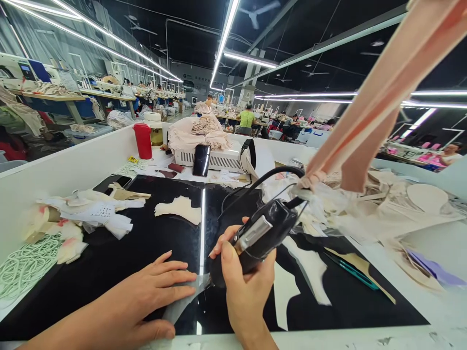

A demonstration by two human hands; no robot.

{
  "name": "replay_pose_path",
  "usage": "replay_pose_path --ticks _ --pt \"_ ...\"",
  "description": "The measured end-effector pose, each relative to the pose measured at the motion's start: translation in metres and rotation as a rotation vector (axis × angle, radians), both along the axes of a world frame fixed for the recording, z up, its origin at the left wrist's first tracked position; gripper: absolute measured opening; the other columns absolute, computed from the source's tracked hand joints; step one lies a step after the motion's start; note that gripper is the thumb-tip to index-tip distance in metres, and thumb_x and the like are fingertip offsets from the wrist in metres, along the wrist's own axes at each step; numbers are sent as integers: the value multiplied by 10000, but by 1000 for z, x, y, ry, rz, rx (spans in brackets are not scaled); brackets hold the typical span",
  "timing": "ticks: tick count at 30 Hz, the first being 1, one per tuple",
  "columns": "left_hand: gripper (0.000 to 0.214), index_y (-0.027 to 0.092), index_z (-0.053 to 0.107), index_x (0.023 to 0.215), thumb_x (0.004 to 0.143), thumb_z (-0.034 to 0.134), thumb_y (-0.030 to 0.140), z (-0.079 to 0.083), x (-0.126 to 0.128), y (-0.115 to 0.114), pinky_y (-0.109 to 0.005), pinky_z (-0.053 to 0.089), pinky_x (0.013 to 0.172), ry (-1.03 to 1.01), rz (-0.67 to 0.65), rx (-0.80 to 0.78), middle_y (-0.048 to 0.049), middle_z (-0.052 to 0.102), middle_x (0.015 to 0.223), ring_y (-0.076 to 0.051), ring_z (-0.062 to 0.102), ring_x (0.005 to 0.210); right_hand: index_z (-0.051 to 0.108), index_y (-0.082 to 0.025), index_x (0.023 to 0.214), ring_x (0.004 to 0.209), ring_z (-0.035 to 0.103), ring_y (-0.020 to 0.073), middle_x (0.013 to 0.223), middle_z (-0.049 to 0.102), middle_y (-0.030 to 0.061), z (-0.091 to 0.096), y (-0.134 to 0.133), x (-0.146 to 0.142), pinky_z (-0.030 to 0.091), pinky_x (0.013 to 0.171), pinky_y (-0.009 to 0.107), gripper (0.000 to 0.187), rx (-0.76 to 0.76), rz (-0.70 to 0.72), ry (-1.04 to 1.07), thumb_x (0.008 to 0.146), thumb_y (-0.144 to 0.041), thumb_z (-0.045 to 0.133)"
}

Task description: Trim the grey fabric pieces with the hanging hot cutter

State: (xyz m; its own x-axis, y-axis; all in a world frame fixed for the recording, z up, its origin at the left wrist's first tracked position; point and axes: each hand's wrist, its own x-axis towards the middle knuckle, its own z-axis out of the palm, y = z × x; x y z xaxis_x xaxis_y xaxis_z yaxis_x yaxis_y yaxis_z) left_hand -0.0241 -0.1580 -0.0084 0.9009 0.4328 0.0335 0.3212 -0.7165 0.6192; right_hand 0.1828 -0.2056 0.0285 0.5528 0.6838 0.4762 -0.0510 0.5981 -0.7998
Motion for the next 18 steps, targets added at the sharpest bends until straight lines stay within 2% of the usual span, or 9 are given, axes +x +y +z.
replay_pose_path --ticks 4,8,14,18 --pt "605 426 540 1466 907 769 408 -1 2 0 -695 152 1229 -1 -1 -19 6 552 1534 -353 419 1475 575 -283 1138 618 619 133 793 641 -52 5 2 8 570 562 299 338 10 -89 54 865 -268 774" --pt "604 420 543 1466 907 769 392 -2 1 0 -694 141 1232 1 4 -17 7 552 1534 -349 418 1476 572 -277 1129 605 612 133 801 640 -52 4 6 13 561 545 299 381 6 -106 74 828 -293 806" --pt "564 405 576 1441 910 766 417 -1 -1 -1 -689 155 1231 0 6 -11 -3 569 1519 -350 432 1467 554 -292 1165 617 614 133 809 639 -56 -2 6 14 567 576 314 342 -20 -99 3 889 -287 755" --pt "431 371 587 1427 1000 647 370 -8 -2 2 -625 207 1251 -29 58 27 -10 558 1528 -300 460 1453 557 -298 1163 616 616 129 832 642 -58 -3 4 13 564 587 322 316 -25 -103 -23 904 -284 738"
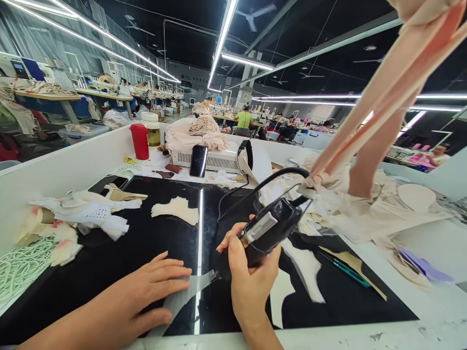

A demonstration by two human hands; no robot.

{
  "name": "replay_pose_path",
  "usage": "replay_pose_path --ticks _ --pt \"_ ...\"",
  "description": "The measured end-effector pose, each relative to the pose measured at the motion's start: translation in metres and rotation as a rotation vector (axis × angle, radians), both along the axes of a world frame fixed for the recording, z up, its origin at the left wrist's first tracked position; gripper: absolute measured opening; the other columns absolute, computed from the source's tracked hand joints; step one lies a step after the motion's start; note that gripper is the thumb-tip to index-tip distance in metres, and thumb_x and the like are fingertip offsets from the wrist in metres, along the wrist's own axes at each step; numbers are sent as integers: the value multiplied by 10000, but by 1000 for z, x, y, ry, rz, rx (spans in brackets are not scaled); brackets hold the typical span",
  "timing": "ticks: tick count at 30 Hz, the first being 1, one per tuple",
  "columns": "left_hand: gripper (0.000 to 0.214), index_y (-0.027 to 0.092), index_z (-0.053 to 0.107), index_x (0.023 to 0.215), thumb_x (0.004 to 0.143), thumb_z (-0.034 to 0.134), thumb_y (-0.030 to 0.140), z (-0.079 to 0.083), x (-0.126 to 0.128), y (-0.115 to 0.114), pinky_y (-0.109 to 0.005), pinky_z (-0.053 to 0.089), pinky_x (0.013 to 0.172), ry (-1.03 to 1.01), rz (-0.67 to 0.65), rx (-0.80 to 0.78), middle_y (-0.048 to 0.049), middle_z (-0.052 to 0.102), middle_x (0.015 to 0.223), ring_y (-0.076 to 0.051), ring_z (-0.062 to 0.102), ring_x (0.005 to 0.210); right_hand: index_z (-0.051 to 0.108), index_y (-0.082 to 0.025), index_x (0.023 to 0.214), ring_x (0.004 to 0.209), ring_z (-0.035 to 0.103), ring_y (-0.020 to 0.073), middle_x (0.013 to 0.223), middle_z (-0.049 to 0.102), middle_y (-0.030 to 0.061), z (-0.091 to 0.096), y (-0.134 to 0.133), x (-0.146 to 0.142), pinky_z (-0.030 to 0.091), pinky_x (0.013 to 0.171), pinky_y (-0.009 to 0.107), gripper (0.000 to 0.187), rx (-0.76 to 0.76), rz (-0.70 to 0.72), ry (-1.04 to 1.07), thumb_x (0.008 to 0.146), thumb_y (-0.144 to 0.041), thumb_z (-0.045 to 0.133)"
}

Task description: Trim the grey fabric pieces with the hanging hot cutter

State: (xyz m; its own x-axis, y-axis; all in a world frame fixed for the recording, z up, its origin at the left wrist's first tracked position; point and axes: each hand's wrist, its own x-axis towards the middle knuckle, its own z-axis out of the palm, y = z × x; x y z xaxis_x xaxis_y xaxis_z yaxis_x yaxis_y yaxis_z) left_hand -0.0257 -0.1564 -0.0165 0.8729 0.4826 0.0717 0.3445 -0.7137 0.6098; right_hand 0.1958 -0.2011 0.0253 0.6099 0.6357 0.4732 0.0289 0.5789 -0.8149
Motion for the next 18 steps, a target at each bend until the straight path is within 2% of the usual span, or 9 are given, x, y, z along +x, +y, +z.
replay_pose_path --ticks 2,4,8,10,11,12,14,16,18 --pt "367 321 608 1400 1036 566 309 -8 1 2 -566 288 1245 -57 109 49 -33 547 1534 -281 468 1446 560 -298 1157 611 617 131 838 652 -56 0 0 0 563 589 327 328 -2 -5 5 892 -293 753" --pt "325 269 643 1334 1017 573 278 -15 3 3 -524 377 1213 -104 214 99 -63 551 1521 -292 482 1430 566 -304 1150 624 627 137 856 665 -51 1 -1 1 565 604 333 351 -12 -6 -4 870 -298 778" --pt "221 252 665 1149 931 654 219 -24 6 3 -489 445 1165 -124 273 124 -66 588 1461 -293 523 1377 617 -286 1110 729 666 173 959 693 2 7 -4 11 572 706 365 304 -57 -43 -146 864 -362 777" --pt "163 255 651 1052 908 653 181 -24 7 3 -472 446 1157 -134 277 103 -53 604 1434 -282 527 1366 643 -276 1176 877 671 203 1081 680 41 10 -8 18 554 818 386 362 -58 -167 -231 859 -386 777" --pt "146 254 642 1012 896 653 166 -23 8 3 -463 445 1151 -141 278 89 -49 611 1422 -279 527 1363 639 -280 1232 944 654 208 1131 659 47 11 -11 21 535 874 387 419 -13 -264 -250 850 -372 785" --pt "138 253 634 981 886 653 155 -23 8 3 -452 447 1145 -149 279 75 -48 618 1408 -277 528 1359 637 -286 1264 978 635 203 1141 641 41 11 -14 23 515 913 378 454 55 -360 -259 841 -340 795" --pt "118 247 623 930 877 649 146 -20 9 3 -425 453 1125 -160 275 45 -48 636 1371 -274 532 1349 663 -291 1215 928 620 174 1050 637 12 7 -20 24 506 910 331 382 199 -486 -320 851 -245 773" --pt "93 242 615 886 888 632 151 -18 10 3 -399 454 1106 -164 261 10 -46 652 1336 -266 539 1336 696 -276 1050 805 644 156 898 671 -9 -2 -23 20 537 796 275 182 194 -387 -582 898 -176 693" --pt "86 239 609 869 901 607 159 -15 10 3 -377 448 1094 -185 246 -26 -43 664 1312 -253 552 1313 688 -284 1071 778 710 171 895 746 -6 -15 -20 13 575 727 271 176 130 -126 -970 938 -182 634"
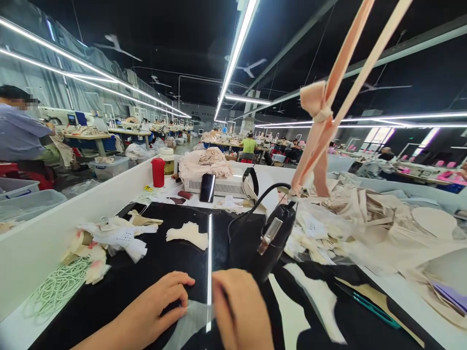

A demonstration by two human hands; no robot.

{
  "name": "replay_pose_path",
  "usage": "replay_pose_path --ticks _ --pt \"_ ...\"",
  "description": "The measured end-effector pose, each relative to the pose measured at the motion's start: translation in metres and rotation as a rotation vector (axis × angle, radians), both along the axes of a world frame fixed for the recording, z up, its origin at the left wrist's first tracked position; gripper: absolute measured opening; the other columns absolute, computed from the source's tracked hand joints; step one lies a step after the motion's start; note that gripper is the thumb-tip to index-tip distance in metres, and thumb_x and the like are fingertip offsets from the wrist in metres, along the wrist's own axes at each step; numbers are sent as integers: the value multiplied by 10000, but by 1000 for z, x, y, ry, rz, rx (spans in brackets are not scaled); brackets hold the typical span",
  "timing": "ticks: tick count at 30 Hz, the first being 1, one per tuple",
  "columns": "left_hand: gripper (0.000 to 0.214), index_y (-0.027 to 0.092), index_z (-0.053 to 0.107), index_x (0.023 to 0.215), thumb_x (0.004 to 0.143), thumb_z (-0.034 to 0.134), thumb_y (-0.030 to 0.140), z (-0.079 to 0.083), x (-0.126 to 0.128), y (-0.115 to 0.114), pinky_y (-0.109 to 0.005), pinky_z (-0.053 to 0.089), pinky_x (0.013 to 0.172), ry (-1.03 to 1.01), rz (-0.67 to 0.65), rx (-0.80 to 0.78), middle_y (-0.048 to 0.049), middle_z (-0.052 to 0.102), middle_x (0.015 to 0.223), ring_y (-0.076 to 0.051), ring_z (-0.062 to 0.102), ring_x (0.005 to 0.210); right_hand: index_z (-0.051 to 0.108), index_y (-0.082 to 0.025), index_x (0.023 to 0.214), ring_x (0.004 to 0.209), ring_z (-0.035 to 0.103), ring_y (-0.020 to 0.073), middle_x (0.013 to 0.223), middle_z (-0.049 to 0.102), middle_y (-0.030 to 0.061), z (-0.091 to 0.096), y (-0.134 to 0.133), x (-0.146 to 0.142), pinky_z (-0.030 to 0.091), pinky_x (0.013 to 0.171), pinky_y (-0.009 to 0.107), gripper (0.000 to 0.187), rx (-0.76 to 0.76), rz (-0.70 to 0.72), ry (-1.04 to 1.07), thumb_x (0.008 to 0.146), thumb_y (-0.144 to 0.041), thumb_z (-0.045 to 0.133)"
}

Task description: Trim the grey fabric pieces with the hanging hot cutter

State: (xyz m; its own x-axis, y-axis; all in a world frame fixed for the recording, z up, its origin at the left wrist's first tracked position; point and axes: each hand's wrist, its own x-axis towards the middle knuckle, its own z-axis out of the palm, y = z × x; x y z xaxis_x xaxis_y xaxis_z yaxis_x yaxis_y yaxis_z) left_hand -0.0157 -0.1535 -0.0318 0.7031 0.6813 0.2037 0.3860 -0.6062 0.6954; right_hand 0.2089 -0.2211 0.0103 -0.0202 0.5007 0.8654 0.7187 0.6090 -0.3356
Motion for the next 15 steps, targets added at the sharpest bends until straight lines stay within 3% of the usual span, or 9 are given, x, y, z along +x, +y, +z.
replay_pose_path --ticks 1,3,6,8,11,15 --pt "77 239 608 876 899 601 167 2 0 0 -366 449 1084 -25 -2 -13 -44 671 1295 -246 564 1291 668 -289 1169 841 745 204 979 778 15 -7 3 -4 599 764 307 243 -71 55 -133 941 -210 639" --pt "47 241 615 904 894 601 197 7 -2 1 -344 468 1027 -68 24 -48 -39 698 1209 -235 614 1190 628 -297 1242 926 765 239 1072 790 38 -20 11 -11 617 803 345 303 -208 110 -203 945 -241 640" --pt "78 232 621 904 934 577 289 18 -5 4 -288 486 812 -91 80 -154 10 707 917 -189 654 878 647 -280 1076 809 741 191 904 759 -5 -29 20 -18 602 742 286 112 -534 168 -96 984 -279 583" --pt "143 218 594 866 944 558 332 25 -6 9 -258 444 684 -121 93 -235 42 648 752 -156 607 715 636 -258 966 734 692 168 805 700 -26 -27 24 -21 570 698 257 83 -654 188 3 987 -292 564" --pt "130 209 536 860 902 557 330 29 -4 25 -251 441 649 -189 129 -286 43 628 704 -151 602 673 631 -237 863 699 650 163 760 660 -29 -21 36 -24 533 663 247 123 -641 182 98 960 -295 582" --pt "169 212 507 1017 863 555 262 28 6 60 -261 480 639 -229 255 -256 35 655 781 -154 638 664 648 -227 826 677 632 177 760 666 -9 -16 65 -29 507 637 269 177 -586 92 96 960 -298 557"
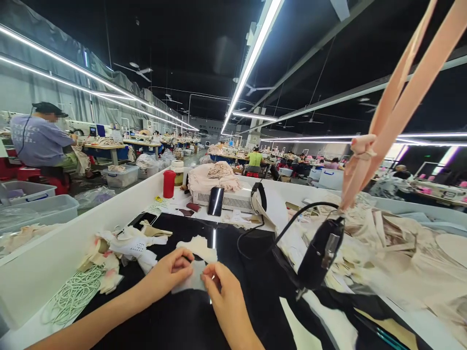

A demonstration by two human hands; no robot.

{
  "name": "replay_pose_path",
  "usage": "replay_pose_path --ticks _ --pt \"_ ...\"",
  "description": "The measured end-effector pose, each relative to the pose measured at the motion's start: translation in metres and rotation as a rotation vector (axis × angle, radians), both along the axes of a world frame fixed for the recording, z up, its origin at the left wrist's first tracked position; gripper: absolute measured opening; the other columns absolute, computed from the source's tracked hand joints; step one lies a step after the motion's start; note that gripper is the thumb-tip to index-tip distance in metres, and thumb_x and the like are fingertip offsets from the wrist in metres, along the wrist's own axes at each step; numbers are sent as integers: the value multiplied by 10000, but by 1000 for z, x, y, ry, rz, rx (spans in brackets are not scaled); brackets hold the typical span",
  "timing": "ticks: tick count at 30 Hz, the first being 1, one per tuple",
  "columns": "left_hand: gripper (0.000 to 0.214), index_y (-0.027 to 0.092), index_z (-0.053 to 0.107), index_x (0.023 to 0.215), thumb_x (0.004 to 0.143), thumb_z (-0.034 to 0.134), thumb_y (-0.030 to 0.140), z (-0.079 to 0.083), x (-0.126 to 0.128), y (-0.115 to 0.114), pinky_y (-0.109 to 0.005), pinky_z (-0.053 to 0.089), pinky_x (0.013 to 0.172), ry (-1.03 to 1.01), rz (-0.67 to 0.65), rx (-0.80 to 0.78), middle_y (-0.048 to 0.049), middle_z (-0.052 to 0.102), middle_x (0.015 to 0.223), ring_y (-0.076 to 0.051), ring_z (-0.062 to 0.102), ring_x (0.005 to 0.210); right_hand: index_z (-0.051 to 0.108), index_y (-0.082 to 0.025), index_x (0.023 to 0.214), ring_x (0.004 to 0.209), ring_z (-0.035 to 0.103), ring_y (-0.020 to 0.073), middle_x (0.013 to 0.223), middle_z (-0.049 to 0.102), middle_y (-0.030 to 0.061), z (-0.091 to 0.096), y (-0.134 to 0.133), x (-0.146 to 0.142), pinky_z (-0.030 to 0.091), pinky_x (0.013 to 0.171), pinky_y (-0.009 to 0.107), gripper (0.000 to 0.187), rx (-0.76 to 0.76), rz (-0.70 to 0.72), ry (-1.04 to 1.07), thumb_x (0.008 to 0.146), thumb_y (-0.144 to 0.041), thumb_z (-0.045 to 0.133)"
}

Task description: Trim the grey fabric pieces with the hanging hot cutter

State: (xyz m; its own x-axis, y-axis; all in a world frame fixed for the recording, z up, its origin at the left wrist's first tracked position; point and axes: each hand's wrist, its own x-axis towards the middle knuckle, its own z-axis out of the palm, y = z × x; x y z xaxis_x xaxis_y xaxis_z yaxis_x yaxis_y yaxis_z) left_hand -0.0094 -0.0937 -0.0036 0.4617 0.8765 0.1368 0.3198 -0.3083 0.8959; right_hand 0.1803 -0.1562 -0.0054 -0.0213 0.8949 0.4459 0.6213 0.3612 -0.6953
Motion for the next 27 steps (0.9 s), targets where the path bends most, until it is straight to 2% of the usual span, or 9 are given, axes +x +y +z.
replay_pose_path --ticks 3,8,11,15,19,22,24,26,27 --pt "218 202 499 1115 905 548 233 2 7 30 -264 498 581 33 86 51 37 646 798 -144 617 601 675 -233 869 722 653 195 823 694 9 2 26 -3 502 664 293 193 25 -73 -63 976 -315 537" --pt "260 162 614 1203 1009 640 333 6 12 69 -377 586 800 179 155 228 -48 684 1056 -189 685 865 715 -232 913 790 667 213 853 716 20 3 63 -10 511 705 330 206 23 -205 -236 1002 -280 536" --pt "310 167 626 1257 1016 648 360 3 16 81 -429 595 862 320 157 296 -86 663 1218 -228 687 1002 705 -188 948 887 683 201 915 718 20 -2 79 -13 554 803 368 145 3 -234 -356 1006 -277 606" --pt "314 169 627 1264 1010 658 351 -6 20 88 -447 589 892 496 148 381 -93 654 1256 -242 680 1049 692 -163 985 918 686 194 1012 714 39 -3 88 -18 569 849 399 133 -23 -261 -481 995 -289 652" --pt "254 162 647 1206 1004 658 314 -10 17 86 -475 553 944 567 154 506 -83 664 1217 -250 664 1074 722 -192 1009 1041 644 277 1102 730 102 12 64 -30 499 863 418 101 27 -203 -549 957 -156 642" --pt "230 162 658 1184 966 583 169 -7 9 83 -486 463 1050 540 145 614 -115 668 1220 -291 618 1143 714 -264 1087 1050 661 228 1116 758 17 15 23 -39 476 878 348 155 63 -43 -589 934 -241 712" --pt "254 166 659 1183 966 545 232 -5 4 78 -510 435 1063 507 134 669 -128 666 1234 -322 611 1151 717 -315 1041 951 696 163 1019 779 -62 5 -9 -38 471 822 286 135 62 64 -593 912 -293 751" --pt "294 174 659 1178 990 478 311 -5 -1 69 -506 450 1028 476 108 707 -125 674 1226 -331 617 1135 726 -291 945 825 719 136 886 792 -76 -11 -43 -25 462 744 268 67 78 244 -522 903 -334 755" --pt "316 174 663 1167 999 451 338 -6 -2 62 -498 458 1010 463 95 721 -122 680 1209 -330 625 1119 730 -277 891 729 713 119 815 793 -80 -18 -59 -13 457 692 257 116 67 312 -498 903 -390 754"
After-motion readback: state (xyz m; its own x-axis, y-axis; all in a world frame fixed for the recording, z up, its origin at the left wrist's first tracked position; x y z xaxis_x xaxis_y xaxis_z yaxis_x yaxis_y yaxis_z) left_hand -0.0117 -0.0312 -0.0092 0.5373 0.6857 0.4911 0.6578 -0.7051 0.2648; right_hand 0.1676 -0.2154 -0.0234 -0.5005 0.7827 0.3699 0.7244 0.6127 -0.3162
